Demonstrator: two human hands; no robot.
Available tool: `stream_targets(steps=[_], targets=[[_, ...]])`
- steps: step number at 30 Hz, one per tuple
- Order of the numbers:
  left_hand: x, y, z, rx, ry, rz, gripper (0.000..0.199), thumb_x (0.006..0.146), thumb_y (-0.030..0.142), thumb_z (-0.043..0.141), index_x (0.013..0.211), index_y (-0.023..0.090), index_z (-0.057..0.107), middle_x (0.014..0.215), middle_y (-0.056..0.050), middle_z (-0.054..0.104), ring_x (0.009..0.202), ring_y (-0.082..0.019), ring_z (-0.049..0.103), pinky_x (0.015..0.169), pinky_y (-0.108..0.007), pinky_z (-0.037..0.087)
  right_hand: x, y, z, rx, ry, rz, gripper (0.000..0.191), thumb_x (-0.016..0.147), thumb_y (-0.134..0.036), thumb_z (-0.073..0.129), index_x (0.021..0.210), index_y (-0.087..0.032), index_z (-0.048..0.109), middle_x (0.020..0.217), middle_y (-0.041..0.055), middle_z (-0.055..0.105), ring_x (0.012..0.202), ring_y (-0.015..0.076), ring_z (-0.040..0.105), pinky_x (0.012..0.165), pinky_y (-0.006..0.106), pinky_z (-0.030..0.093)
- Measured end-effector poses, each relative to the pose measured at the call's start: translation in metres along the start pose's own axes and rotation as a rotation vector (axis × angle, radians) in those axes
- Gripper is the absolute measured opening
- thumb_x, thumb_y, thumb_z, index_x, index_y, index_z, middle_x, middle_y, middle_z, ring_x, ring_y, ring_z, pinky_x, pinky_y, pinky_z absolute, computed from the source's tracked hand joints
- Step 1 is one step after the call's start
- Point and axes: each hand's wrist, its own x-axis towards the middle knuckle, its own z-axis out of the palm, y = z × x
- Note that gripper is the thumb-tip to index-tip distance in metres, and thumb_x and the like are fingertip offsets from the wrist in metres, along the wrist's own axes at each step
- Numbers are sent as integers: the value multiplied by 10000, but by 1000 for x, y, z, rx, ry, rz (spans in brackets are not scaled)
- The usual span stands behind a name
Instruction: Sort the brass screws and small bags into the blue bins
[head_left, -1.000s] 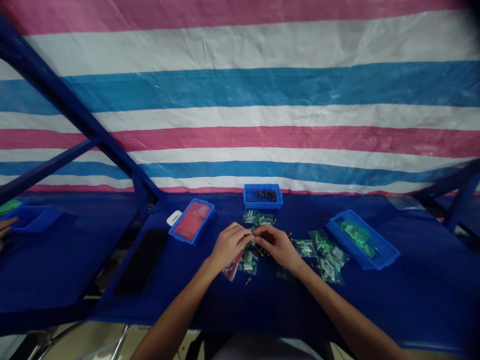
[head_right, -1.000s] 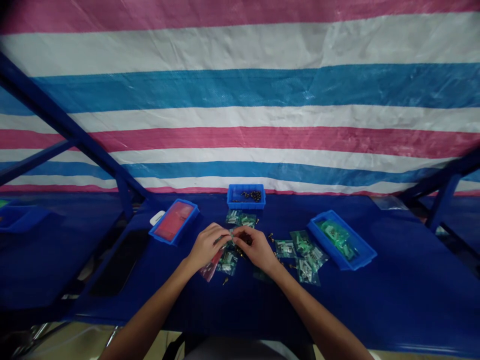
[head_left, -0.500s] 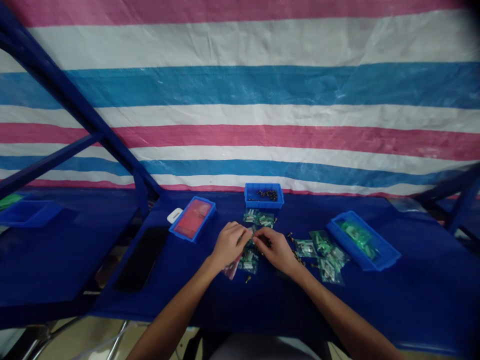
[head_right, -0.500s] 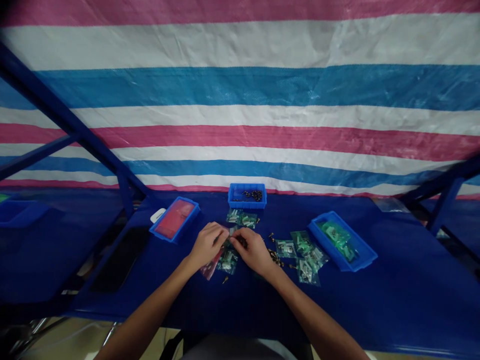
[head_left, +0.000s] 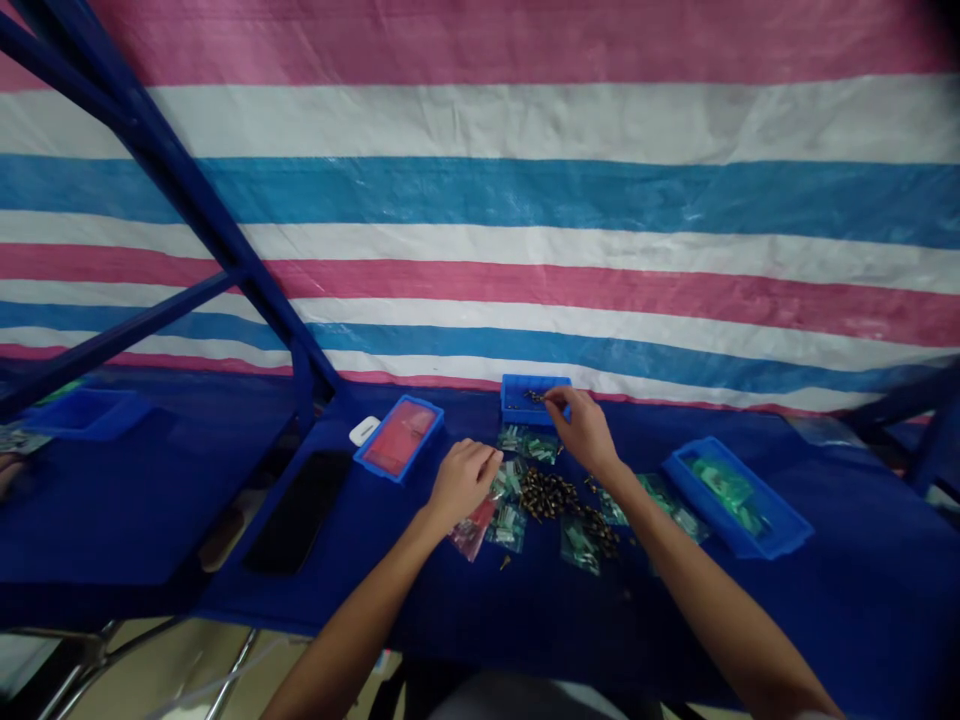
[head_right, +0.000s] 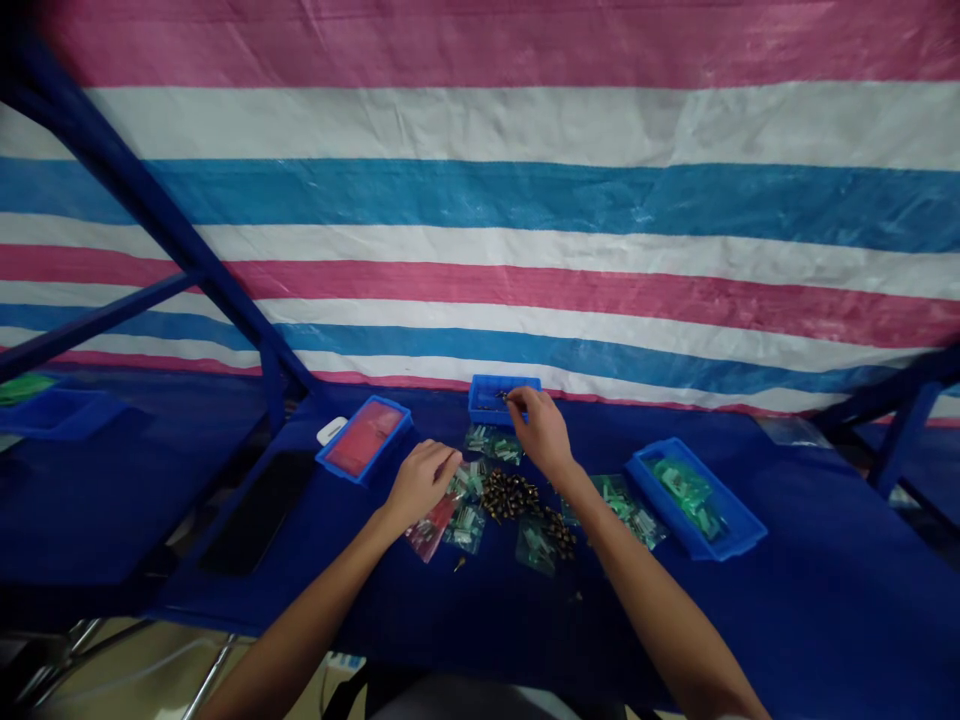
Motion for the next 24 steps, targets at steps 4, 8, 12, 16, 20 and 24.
stream_targets(steps=[4, 8, 12, 16, 20, 24], targets=[[0, -2, 5, -13, -4, -3, 210, 981, 253, 457, 905, 195, 644, 876, -45, 642, 896, -202, 552, 823, -342, 453, 1, 15, 4, -71, -41, -31, 251, 900, -231, 502, 1136, -196, 584, 884, 59, 658, 837, 220, 609, 752, 320, 463], [0, -7, 9, -35, 10, -34, 163, 962, 225, 488, 948, 200, 649, 927, -47, 643, 944, -211, 538, 851, -354, 460, -30, 26, 10, -139, -121, -61, 189, 904, -220, 502, 1039, -220, 635, 934, 68, 642, 898, 232, 591, 807, 339, 464], [0, -10, 11, -34, 2, -47, 157, 961, 216, 489, 940, 205, 643, 922, -40, 641, 936, -208, 536, 855, -357, 459, -55, 39, 9, -192, -149, -35, 208, 915, -199, 469, 1014, -213, 651, 971, 100, 621, 947, 263, 563, 863, 390, 453], [0, -11, 11, -41, -4, -37, 164, 961, 210, 485, 922, 205, 644, 911, -41, 643, 927, -207, 546, 848, -356, 461, -59, 45, 4, -160, -200, -23, 196, 899, -188, 491, 991, -227, 659, 992, 97, 614, 954, 261, 552, 878, 395, 450], [1, -11, 11, -34, -15, -31, 178, 963, 210, 479, 906, 203, 646, 901, -40, 645, 922, -206, 549, 853, -360, 461, -60, 40, -1, -67, -213, 20, 117, 879, -199, 524, 873, -216, 640, 918, 81, 628, 908, 246, 563, 848, 381, 447], [2, -9, 10, -43, -19, -31, 174, 967, 211, 476, 915, 205, 642, 918, -34, 654, 930, -205, 551, 860, -361, 461, -68, 27, -7, 84, -198, 118, 75, 869, -254, 548, 873, -211, 609, 781, 25, 632, 727, 192, 587, 683, 314, 451]])
